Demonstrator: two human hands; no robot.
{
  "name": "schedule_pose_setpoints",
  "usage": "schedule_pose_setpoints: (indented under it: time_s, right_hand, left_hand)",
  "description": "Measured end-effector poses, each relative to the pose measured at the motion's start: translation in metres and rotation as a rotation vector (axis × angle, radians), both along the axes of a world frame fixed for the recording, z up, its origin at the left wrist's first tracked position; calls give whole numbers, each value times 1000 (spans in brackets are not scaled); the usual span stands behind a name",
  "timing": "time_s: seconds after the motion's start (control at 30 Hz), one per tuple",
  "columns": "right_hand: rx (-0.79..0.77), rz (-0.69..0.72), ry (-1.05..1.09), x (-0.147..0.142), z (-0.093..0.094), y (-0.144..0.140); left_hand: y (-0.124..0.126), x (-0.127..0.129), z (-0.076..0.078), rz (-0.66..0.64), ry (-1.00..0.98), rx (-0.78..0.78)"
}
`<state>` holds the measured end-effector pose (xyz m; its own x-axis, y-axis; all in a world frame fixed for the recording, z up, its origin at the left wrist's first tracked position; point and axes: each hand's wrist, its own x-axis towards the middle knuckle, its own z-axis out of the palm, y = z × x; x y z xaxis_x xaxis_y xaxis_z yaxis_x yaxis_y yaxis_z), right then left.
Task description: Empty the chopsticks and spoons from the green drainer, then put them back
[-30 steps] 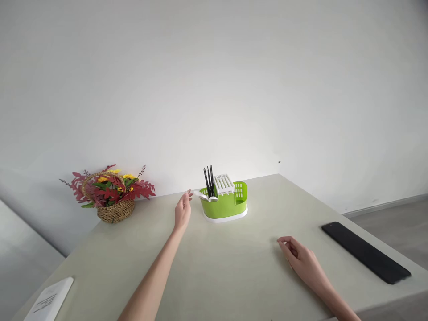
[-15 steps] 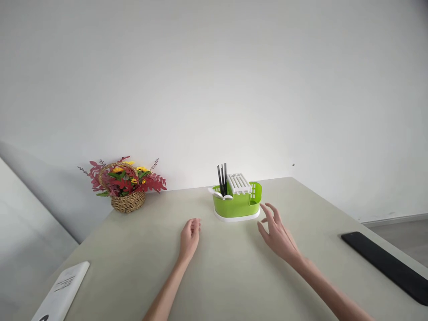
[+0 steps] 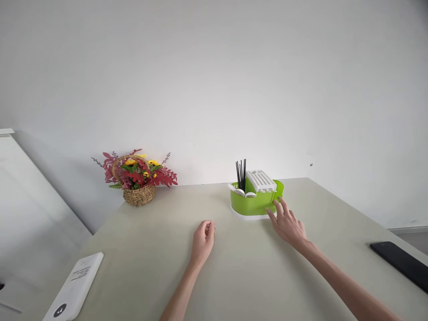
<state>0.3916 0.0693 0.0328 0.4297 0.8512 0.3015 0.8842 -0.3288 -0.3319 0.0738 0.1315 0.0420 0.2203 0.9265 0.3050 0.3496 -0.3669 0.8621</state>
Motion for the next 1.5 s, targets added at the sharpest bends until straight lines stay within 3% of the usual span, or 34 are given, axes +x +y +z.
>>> schedule_pose_setpoints:
  time_s: [0.3,0.57,0.73,0.83,0.93,1.13,1.27,1.37,1.5]
  right_hand:
    - [-56,-46,-24,65,1,-3]
    - [-48,-87,-120,133,-15,-5]
    - [-44,-67,-136,154,-9,-6]
    - [-23,-86,-131,146,-8,-14]
    - [28,-99,-137,123,-20,-32]
    - [-45,94,-111,77,-58,-69]
    - [-121,164,-94,64,-62,-79]
    - [-104,175,-85,56,-57,-83]
    - [-106,176,-74,44,-50,-90]
  left_hand:
    - [-1,0,-1,-20,20,-6]
    - [-1,0,-5,-26,54,18]
    - [-3,1,-1,-16,74,45]
    - [-8,1,3,-24,103,68]
    - [-13,0,4,-10,120,82]
    - [-20,-5,4,44,144,132]
    - [-30,-10,3,58,207,202]
    - [-47,-15,-7,99,394,344]
    - [-78,-25,-34,224,666,495]
